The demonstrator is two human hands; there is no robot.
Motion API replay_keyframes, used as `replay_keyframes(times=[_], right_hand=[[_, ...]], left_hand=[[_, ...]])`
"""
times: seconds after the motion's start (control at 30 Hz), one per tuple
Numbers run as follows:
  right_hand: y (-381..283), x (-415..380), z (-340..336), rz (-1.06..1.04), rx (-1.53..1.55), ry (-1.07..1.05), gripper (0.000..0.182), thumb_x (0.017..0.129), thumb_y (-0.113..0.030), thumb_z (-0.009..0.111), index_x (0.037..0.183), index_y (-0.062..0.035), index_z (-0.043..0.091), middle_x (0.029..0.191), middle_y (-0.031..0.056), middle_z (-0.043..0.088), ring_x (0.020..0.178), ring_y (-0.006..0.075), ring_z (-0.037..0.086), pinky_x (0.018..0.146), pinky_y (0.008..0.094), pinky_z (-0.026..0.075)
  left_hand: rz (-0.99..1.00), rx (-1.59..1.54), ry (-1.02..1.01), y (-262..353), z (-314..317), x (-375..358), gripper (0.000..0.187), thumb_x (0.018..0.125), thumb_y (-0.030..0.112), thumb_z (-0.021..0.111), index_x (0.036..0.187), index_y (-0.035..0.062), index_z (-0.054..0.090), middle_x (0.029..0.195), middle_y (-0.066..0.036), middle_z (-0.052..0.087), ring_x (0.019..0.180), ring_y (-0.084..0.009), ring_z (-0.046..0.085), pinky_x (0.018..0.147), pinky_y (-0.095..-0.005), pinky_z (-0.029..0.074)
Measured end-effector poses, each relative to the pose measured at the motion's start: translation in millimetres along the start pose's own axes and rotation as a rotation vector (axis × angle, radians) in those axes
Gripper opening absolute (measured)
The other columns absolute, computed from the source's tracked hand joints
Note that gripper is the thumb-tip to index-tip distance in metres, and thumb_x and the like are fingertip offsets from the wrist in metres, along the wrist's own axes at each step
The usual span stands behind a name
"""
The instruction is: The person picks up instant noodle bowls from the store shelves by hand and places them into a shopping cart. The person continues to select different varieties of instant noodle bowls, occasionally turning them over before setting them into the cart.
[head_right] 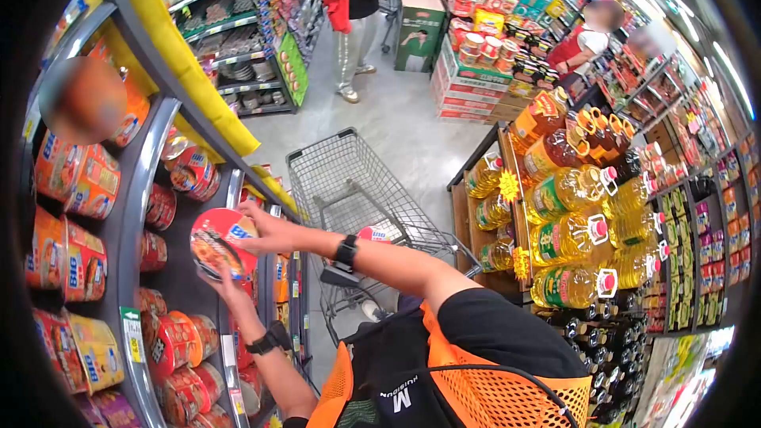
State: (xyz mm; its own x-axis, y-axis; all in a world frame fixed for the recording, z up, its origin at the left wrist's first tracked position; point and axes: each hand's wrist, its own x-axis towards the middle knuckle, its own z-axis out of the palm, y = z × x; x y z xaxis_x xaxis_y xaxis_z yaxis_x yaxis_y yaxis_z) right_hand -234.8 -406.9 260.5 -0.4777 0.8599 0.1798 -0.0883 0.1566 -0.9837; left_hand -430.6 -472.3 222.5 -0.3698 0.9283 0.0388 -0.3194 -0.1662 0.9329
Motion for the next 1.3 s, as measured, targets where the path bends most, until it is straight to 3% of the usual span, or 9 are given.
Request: replay_keyframes(times=[0.17, 0.3, 0.5, 0.63, 0.7, 0.77, 0.83, 0.97, 1.3], right_hand=[[-11.3, -98.6, -75.7, 0.182, -0.247, -0.019, 0.078, 0.099, -0.033, 0.074, 0.159, -0.0029, 0.035, 0.152, 0.0211, 0.047, 0.136, 0.026, 0.053, 0.106, 0.0391, 0.051], [50.4, -200.7, -155.8, 0.421, -0.414, 0.145, 0.056, 0.104, -0.041, 0.065, 0.147, -0.0075, 0.057, 0.141, 0.0184, 0.063, 0.125, 0.0286, 0.063, 0.104, 0.0406, 0.053], [93.0, -405.5, -221.6, 1.02, -0.841, 0.344, 0.064, 0.099, -0.057, 0.062, 0.136, -0.0043, 0.062, 0.136, 0.0233, 0.065, 0.122, 0.0393, 0.064, 0.103, 0.0465, 0.051], [126.7, -483.3, -210.3, 1.154, -0.744, 0.352, 0.073, 0.097, -0.062, 0.061, 0.136, -0.0012, 0.058, 0.131, 0.0292, 0.064, 0.121, 0.0402, 0.064, 0.101, 0.0473, 0.05], [144.3, -495.7, -201.2, 1.142, -0.426, 0.424, 0.073, 0.096, -0.062, 0.063, 0.131, 0.0016, 0.056, 0.115, 0.0289, 0.069, 0.11, 0.0391, 0.068, 0.094, 0.0478, 0.053], [137.2, -484.5, -188.5, 1.125, -0.346, 0.575, 0.056, 0.096, -0.048, 0.07, 0.119, 0.0007, 0.053, 0.089, 0.0193, 0.074, 0.074, 0.0334, 0.072, 0.071, 0.0459, 0.057], [149.2, -485.5, -192.0, 1.111, -0.351, 0.594, 0.049, 0.096, -0.038, 0.07, 0.125, -0.0008, 0.055, 0.093, 0.0187, 0.075, 0.072, 0.0315, 0.072, 0.068, 0.0455, 0.057], [135.9, -470.1, -195.7, 1.11, -0.441, 0.606, 0.043, 0.094, -0.02, 0.062, 0.135, -0.0051, 0.061, 0.101, 0.0254, 0.074, 0.098, 0.0429, 0.072, 0.087, 0.0523, 0.056], [151.6, -475.6, -192.7, 1.14, -0.479, 0.571, 0.041, 0.097, -0.019, 0.059, 0.136, -0.0058, 0.062, 0.108, 0.0302, 0.071, 0.103, 0.0487, 0.067, 0.09, 0.0565, 0.054]], left_hand=[[-0.61, -0.232, -0.317, -92.8, 4.4, -32.5, 0.076, 0.094, 0.005, 0.072, 0.16, 0.007, 0.033, 0.154, -0.01, 0.049, 0.14, -0.0227, 0.051, 0.117, -0.0395, 0.041], [-0.632, -0.227, -0.444, -152.0, 39.7, -54.0, 0.069, 0.096, 0.006, 0.07, 0.157, 0.0079, 0.038, 0.148, -0.007, 0.054, 0.134, -0.022, 0.056, 0.112, -0.0383, 0.045], [-0.909, -0.026, -0.334, -247.8, 53.2, -57.6, 0.06, 0.099, 0.015, 0.071, 0.152, 0.0147, 0.043, 0.137, -0.006, 0.06, 0.122, -0.023, 0.061, 0.098, -0.0436, 0.053], [-0.932, 0.064, -0.325, -295.7, 66.9, -44.7, 0.085, 0.095, 0.016, 0.074, 0.161, 0.0164, 0.022, 0.141, -0.01, 0.056, 0.123, -0.0259, 0.06, 0.094, -0.0433, 0.054], [-0.948, 0.149, -0.415, -294.3, 85.3, -37.4, 0.086, 0.094, 0.016, 0.075, 0.162, 0.0172, 0.022, 0.145, -0.011, 0.053, 0.123, -0.0252, 0.058, 0.093, -0.0412, 0.052], [-0.876, 0.166, -0.419, -331.1, 93.4, -31.0, 0.084, 0.094, 0.017, 0.075, 0.161, 0.0165, 0.025, 0.145, -0.01, 0.053, 0.122, -0.0246, 0.057, 0.094, -0.0387, 0.05], [-0.854, 0.22, -0.453, -355.0, 111.5, -23.6, 0.087, 0.094, 0.021, 0.076, 0.163, 0.0164, 0.023, 0.145, -0.01, 0.053, 0.122, -0.0247, 0.058, 0.096, -0.0402, 0.051], [-0.812, 0.413, -0.608, -418.4, 139.0, 2.2, 0.102, 0.086, 0.018, 0.084, 0.165, 0.0093, 0.021, 0.156, -0.016, 0.043, 0.137, -0.0302, 0.049, 0.11, -0.0434, 0.045], [-0.521, 0.902, -1.005, -507.5, 212.5, 14.0, 0.121, 0.064, 0.005, 0.092, 0.165, 0.0098, 0.026, 0.152, -0.023, 0.04, 0.14, -0.0389, 0.045, 0.119, -0.0445, 0.039]])
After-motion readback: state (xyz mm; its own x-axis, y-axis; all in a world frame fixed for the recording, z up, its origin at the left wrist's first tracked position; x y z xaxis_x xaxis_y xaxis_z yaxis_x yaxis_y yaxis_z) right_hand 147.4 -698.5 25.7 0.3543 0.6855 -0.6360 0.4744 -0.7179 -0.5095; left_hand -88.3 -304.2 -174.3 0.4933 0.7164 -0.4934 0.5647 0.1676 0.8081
